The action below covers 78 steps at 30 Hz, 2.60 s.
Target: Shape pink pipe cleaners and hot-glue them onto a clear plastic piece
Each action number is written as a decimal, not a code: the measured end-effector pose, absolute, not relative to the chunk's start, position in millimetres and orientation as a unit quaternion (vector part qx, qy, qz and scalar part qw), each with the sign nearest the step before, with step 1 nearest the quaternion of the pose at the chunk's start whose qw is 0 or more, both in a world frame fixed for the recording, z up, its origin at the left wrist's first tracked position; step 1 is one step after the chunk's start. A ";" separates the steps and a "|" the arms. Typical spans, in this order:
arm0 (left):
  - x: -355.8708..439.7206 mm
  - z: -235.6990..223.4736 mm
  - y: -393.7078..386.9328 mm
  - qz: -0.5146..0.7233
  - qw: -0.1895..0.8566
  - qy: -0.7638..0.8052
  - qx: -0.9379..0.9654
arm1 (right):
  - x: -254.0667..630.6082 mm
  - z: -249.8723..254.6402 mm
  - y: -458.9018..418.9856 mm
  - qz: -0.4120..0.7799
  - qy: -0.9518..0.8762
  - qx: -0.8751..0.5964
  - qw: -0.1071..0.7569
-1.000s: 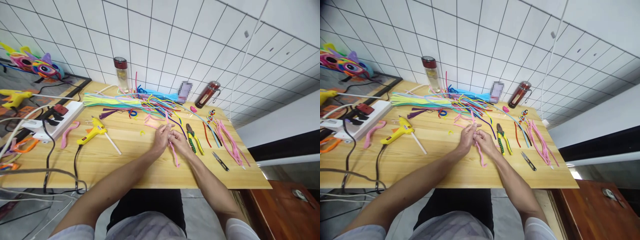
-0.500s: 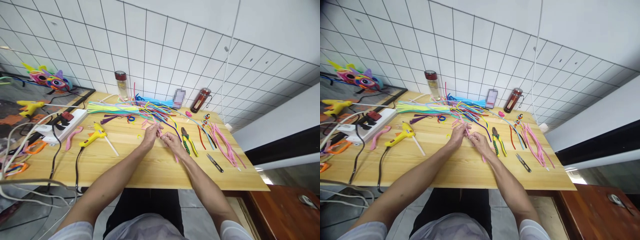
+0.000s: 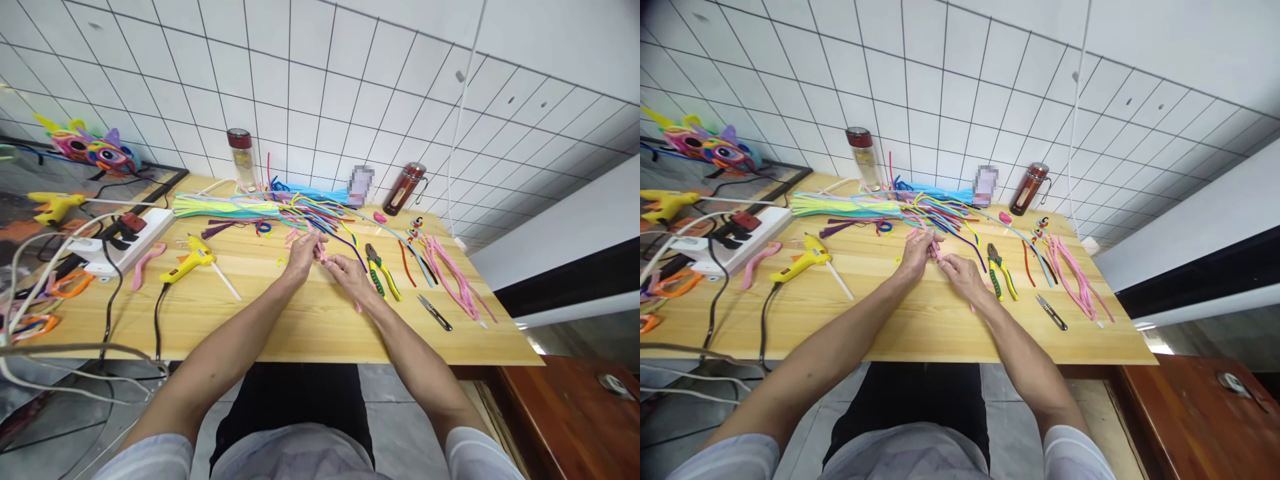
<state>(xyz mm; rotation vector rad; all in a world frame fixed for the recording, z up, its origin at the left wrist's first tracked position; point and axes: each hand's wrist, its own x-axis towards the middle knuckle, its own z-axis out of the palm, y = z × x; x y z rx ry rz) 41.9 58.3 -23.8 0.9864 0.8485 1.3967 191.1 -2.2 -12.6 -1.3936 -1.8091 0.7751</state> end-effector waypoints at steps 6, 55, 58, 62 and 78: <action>43.6 -17.0 57.7 0.609 0.599 0.374 0.362 | 187.3 -4.4 -3.3 0.266 -0.729 -0.527 0.347; 58.6 -6.2 31.2 0.566 0.633 0.320 0.420 | 211.8 -3.9 -81.1 0.389 -0.627 -0.566 0.368; 60.6 -7.1 28.1 0.558 0.638 0.311 0.430 | 214.2 -4.6 -79.6 0.406 -0.603 -0.560 0.398; 66.7 -12.5 18.8 0.482 0.659 0.282 0.504 | 215.6 -6.3 -72.2 0.409 -0.585 -0.550 0.434; 69.6 -17.4 14.2 0.496 0.637 0.320 0.496 | 217.5 -8.0 -72.4 0.153 -0.671 -0.655 0.313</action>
